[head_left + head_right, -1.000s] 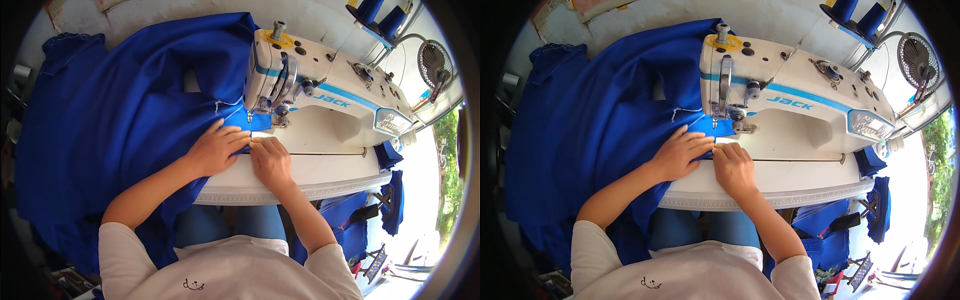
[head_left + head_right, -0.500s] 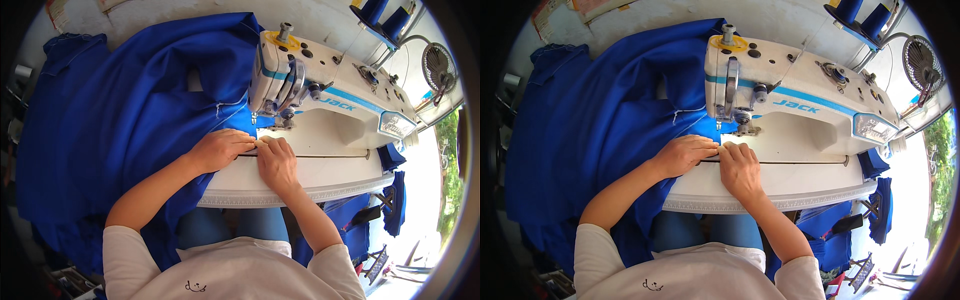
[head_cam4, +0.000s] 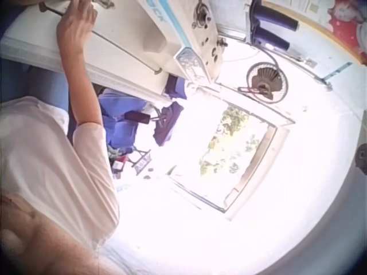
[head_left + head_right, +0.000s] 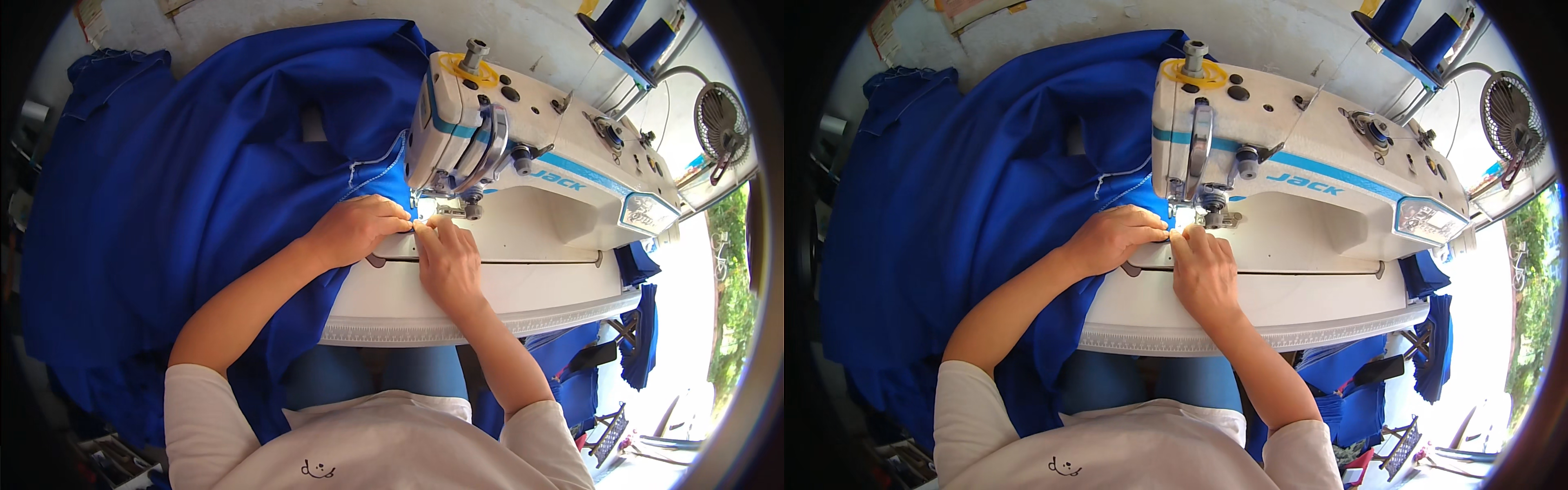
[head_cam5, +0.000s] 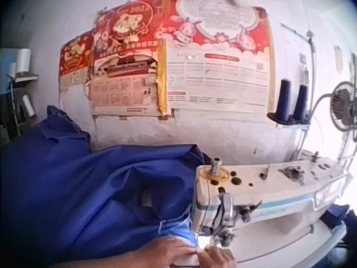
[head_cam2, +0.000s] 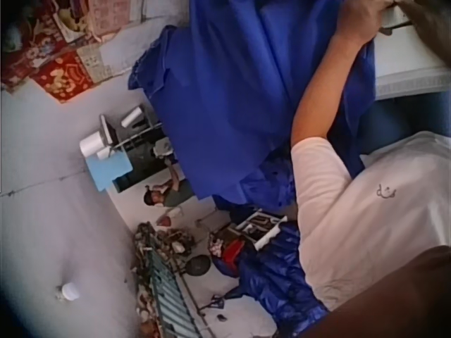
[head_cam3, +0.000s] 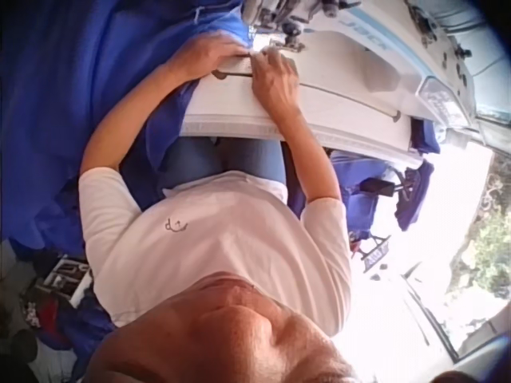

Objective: The person aligns and sews a large blue fabric piece on an industrial sewing machine, guiding it under the needle and adjusting folds throughout. The fabric is handled continuously as the machine stitches along its edges.

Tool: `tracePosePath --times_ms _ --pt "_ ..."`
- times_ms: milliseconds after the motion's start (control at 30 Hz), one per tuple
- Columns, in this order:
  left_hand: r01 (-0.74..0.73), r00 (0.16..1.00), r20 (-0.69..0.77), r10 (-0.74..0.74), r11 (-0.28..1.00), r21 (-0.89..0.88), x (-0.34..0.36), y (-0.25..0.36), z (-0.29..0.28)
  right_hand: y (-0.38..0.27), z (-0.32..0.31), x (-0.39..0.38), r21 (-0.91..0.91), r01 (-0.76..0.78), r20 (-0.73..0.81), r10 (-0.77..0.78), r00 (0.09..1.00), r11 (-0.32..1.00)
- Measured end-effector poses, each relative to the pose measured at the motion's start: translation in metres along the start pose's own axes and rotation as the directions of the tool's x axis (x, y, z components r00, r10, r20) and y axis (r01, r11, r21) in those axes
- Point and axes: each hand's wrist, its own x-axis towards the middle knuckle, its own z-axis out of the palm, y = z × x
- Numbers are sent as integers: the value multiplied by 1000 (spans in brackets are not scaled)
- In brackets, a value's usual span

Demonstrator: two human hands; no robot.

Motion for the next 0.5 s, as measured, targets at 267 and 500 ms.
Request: tracePosePath --times_ms 267,500 --pt "66 997 -27 -66 998 19 16 -24 4 -11 -7 -7 248 24 -11 -22 1000 968" --pt "19 998 -58 -18 1000 25 16 -22 6 -88 -26 -62 652 -653 758 -302 578 386"
